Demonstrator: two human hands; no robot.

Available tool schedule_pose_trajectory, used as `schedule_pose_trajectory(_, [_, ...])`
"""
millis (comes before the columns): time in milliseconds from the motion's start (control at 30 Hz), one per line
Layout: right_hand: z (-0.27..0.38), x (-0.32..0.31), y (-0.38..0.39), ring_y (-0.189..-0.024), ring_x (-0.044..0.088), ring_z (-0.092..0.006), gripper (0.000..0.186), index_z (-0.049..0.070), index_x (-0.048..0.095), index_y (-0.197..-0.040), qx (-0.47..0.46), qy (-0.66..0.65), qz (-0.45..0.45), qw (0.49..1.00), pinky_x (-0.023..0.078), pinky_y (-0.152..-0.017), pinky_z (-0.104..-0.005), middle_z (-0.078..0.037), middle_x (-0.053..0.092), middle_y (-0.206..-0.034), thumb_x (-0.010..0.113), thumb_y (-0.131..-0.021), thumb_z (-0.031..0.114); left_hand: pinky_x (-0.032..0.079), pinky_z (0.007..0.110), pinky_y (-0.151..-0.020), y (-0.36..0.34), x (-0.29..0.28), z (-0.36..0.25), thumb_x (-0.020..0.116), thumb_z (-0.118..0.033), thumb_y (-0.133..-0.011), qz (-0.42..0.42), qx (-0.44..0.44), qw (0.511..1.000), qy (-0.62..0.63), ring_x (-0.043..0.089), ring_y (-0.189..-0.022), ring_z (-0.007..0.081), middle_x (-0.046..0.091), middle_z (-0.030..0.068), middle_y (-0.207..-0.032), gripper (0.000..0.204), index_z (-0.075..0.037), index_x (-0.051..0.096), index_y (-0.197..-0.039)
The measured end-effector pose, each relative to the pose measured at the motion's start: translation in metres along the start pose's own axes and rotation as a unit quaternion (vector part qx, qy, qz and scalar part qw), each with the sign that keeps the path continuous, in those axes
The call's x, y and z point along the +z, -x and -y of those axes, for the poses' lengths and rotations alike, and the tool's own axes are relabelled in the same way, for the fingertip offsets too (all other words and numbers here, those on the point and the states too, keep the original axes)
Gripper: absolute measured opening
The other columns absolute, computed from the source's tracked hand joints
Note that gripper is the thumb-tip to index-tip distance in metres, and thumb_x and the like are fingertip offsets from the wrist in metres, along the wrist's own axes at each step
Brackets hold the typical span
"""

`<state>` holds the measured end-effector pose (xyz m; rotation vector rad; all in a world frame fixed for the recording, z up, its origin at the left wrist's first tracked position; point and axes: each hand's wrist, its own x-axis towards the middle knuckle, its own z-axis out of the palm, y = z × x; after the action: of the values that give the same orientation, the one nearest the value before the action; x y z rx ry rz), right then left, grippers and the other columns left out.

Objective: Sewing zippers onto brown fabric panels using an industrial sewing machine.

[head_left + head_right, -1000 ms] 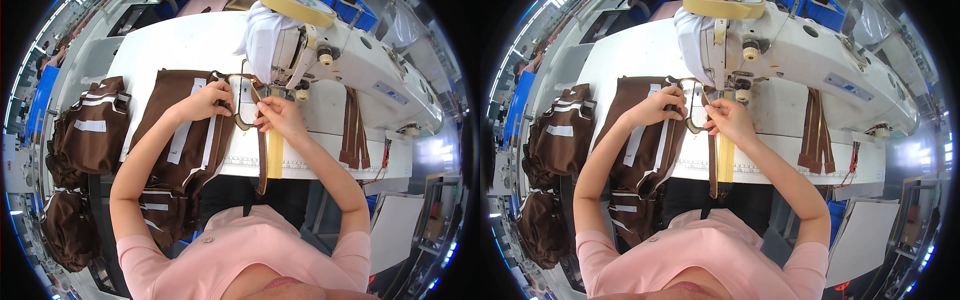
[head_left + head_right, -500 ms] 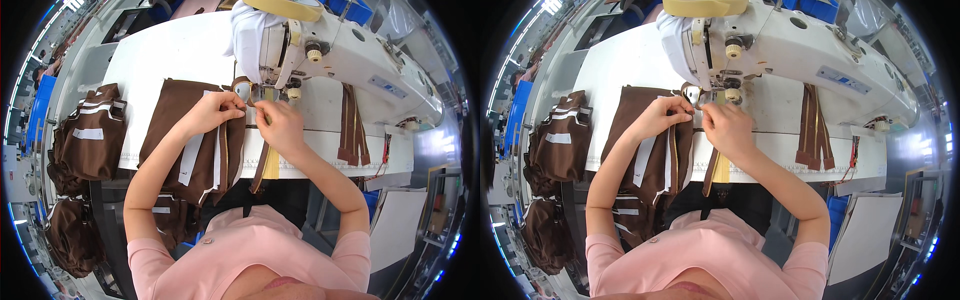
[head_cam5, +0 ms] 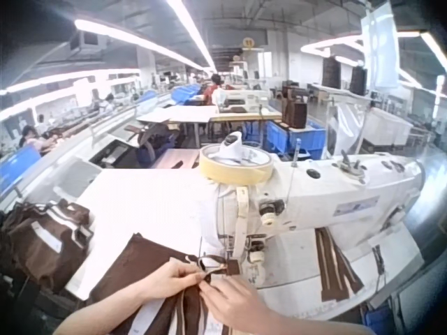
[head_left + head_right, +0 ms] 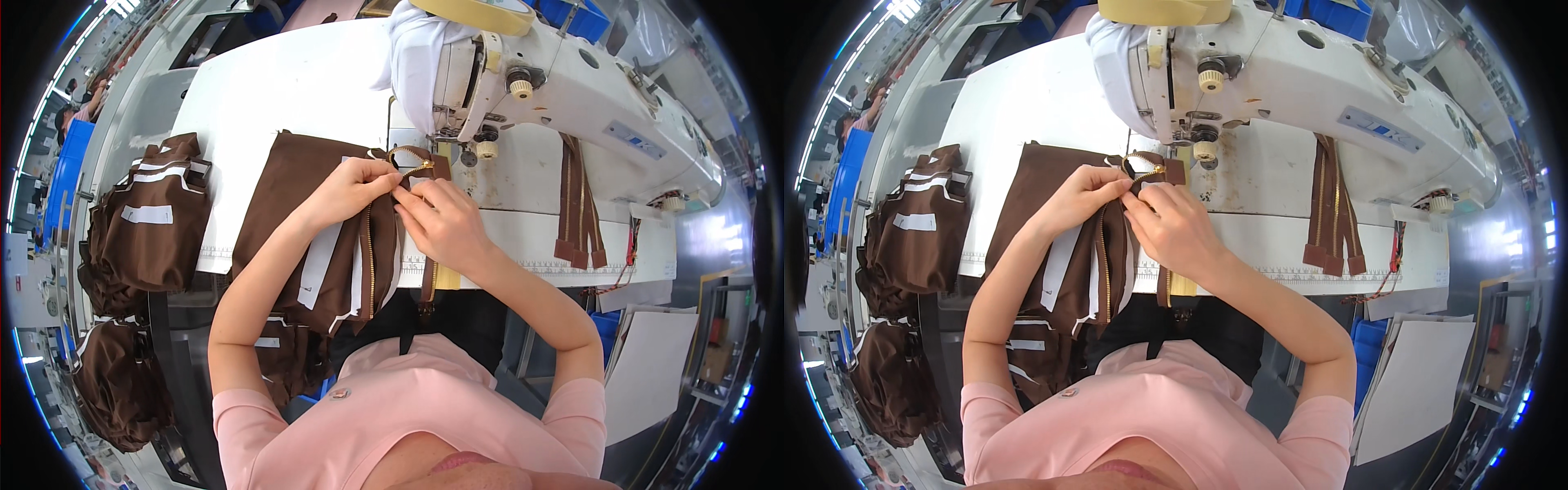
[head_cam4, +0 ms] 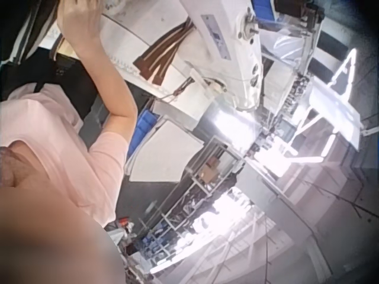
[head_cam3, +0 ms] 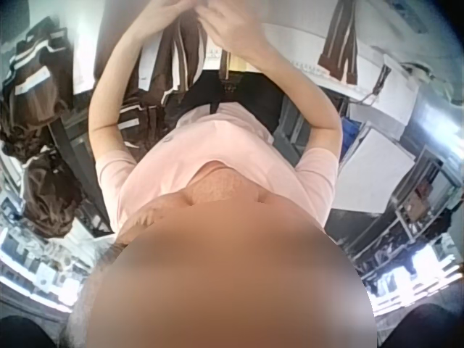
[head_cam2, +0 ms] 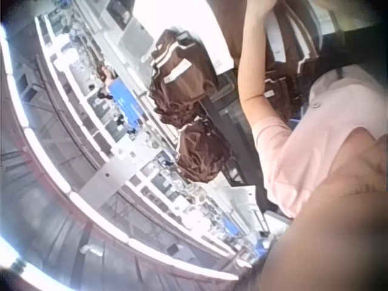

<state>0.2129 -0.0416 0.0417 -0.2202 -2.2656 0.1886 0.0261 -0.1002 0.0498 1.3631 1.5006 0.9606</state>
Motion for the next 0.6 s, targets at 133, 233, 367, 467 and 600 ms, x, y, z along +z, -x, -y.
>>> schedule_pose_trajectory(133, [0.002,-0.002,0.001,-0.071,0.058,-0.0187,0.016,0.000,0.067,-0.094,0.063,-0.115,0.019,0.991,0.048,-0.062,-0.0296,-0.006,0.059,-0.084,0.068,-0.080,0.007,0.042,0.022,-0.061,0.003,-0.001,-0.001,0.058,-0.017,-0.092,0.006,0.001,1.000,0.012,0.049,-0.068,0.0040,0.060,-0.0006,-0.071,0.024,0.003,0.068,-0.101])
schedule_pose_trajectory(233, [0.007,-0.010,0.000,-0.081,0.062,-0.0195,0.013,-0.001,0.062,-0.093,0.346,-0.266,0.082,0.896,0.050,-0.067,-0.0289,-0.007,0.063,-0.087,0.062,-0.086,0.010,0.046,0.021,-0.070,0.007,0.004,-0.007,0.059,-0.016,-0.091,-0.032,-0.019,0.994,0.099,0.056,-0.077,0.0050,0.067,0.0026,-0.081,0.025,0.006,0.068,-0.099])
schedule_pose_trajectory(367, [-0.010,-0.008,-0.004,-0.083,0.063,-0.0117,0.014,0.004,0.052,-0.098,0.519,-0.519,0.102,0.672,0.050,-0.074,-0.0270,-0.004,0.064,-0.091,0.061,-0.089,0.006,0.047,0.021,-0.075,0.008,0.004,-0.011,0.059,-0.017,-0.092,-0.034,-0.059,0.988,0.142,0.059,-0.081,0.0059,0.068,0.0041,-0.087,0.026,0.006,0.068,-0.098])
schedule_pose_trajectory(467, [-0.008,0.000,-0.001,-0.080,0.063,-0.0140,0.017,0.005,0.049,-0.099,0.523,-0.595,0.065,0.607,0.050,-0.074,-0.0276,-0.007,0.064,-0.090,0.061,-0.088,0.003,0.047,0.021,-0.073,0.007,0.005,-0.012,0.059,-0.019,-0.093,-0.041,-0.076,0.977,0.197,0.058,-0.080,0.0049,0.068,0.0035,-0.087,0.026,0.005,0.069,-0.097])
schedule_pose_trajectory(600, [0.002,-0.008,-0.010,-0.075,0.060,-0.0128,0.021,0.002,0.047,-0.103,0.563,-0.579,0.027,0.590,0.049,-0.068,-0.0256,-0.008,0.064,-0.089,0.061,-0.088,0.003,0.046,0.021,-0.071,0.009,0.006,-0.013,0.059,-0.018,-0.093,-0.051,-0.072,0.974,0.210,0.056,-0.079,0.0036,0.067,0.0018,-0.085,0.025,0.004,0.070,-0.095])
